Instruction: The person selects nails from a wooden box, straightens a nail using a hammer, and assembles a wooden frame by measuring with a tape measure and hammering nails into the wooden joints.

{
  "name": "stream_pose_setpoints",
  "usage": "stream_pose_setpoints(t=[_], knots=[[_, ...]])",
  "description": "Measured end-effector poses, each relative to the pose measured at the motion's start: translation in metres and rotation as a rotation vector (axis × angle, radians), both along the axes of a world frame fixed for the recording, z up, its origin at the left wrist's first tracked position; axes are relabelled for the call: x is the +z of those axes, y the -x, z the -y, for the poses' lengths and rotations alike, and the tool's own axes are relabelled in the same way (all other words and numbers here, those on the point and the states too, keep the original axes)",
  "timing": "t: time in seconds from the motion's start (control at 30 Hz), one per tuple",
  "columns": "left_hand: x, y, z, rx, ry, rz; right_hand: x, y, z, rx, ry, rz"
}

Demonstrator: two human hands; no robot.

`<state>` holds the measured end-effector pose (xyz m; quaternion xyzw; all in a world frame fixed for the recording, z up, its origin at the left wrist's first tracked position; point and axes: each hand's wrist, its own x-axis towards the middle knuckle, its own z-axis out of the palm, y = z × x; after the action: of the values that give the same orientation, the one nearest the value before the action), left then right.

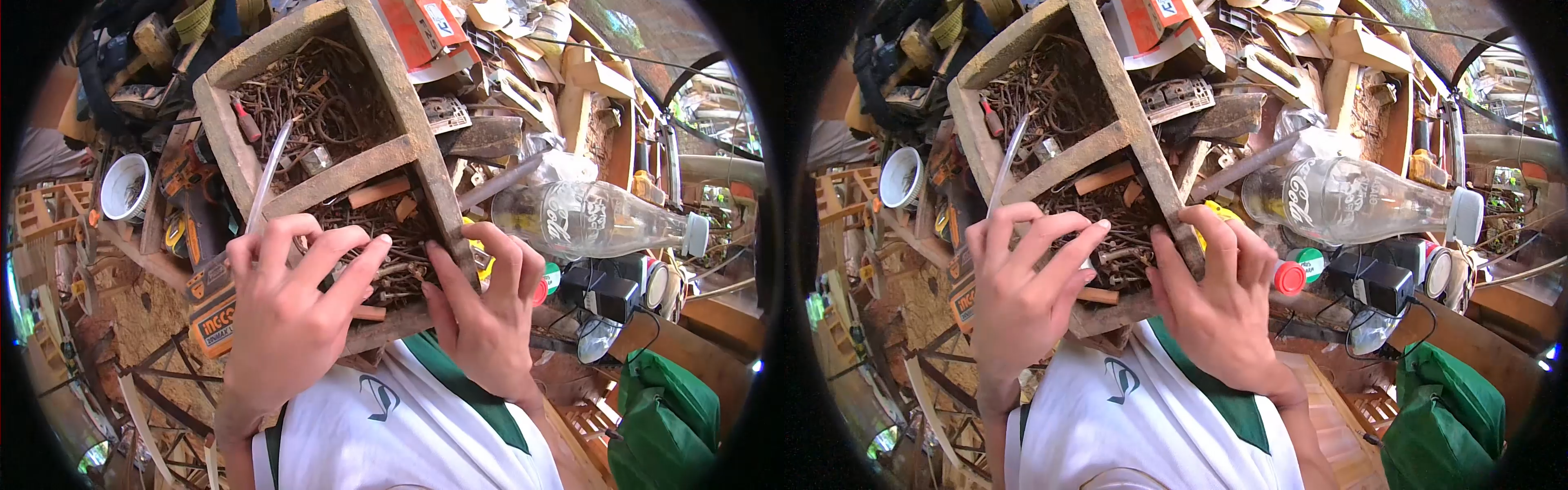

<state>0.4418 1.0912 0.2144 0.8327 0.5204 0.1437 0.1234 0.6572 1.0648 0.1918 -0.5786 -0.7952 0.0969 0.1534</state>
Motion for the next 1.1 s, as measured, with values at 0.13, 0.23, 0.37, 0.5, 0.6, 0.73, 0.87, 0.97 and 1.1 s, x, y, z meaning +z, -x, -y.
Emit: stream_pose_setpoints(t=[0.13,0.23,0.37,0.5,0.6,0.73,0.87,0.97,1.1], knots=[[-0.008,0.003,-0.001,-0.015,-0.01,-0.038,0.0,0.003,-0.001,0.015,-0.004,-0.093],[-0.007,0.008,-0.001,-0.055,0.006,-0.031,-0.002,0.007,-0.001,-0.007,0.005,-0.141],[-0.004,0.003,-0.002,-0.001,0.003,0.021,-0.001,0.007,-0.005,-0.017,0.023,-0.171],[-0.004,-0.011,-0.007,-0.092,0.022,0.172,-0.003,0.009,-0.007,-0.023,0.032,-0.263],[-0.016,-0.011,-0.009,-0.134,0.015,0.221,-0.007,0.009,-0.009,-0.028,0.019,-0.324],[-0.015,-0.009,-0.009,-0.083,-0.002,0.231,-0.01,0.004,-0.009,-0.027,0.006,-0.398],[-0.013,-0.005,-0.01,-0.013,-0.028,0.304,-0.004,0.001,-0.009,-0.106,0.022,-0.393],[-0.012,-0.004,-0.008,0.003,-0.036,0.342,-0.004,-0.004,-0.01,-0.117,0.01,-0.395],[-0.01,-0.003,-0.007,0.006,-0.05,0.362,-0.006,-0.006,-0.01,-0.056,-0.052,-0.45]])
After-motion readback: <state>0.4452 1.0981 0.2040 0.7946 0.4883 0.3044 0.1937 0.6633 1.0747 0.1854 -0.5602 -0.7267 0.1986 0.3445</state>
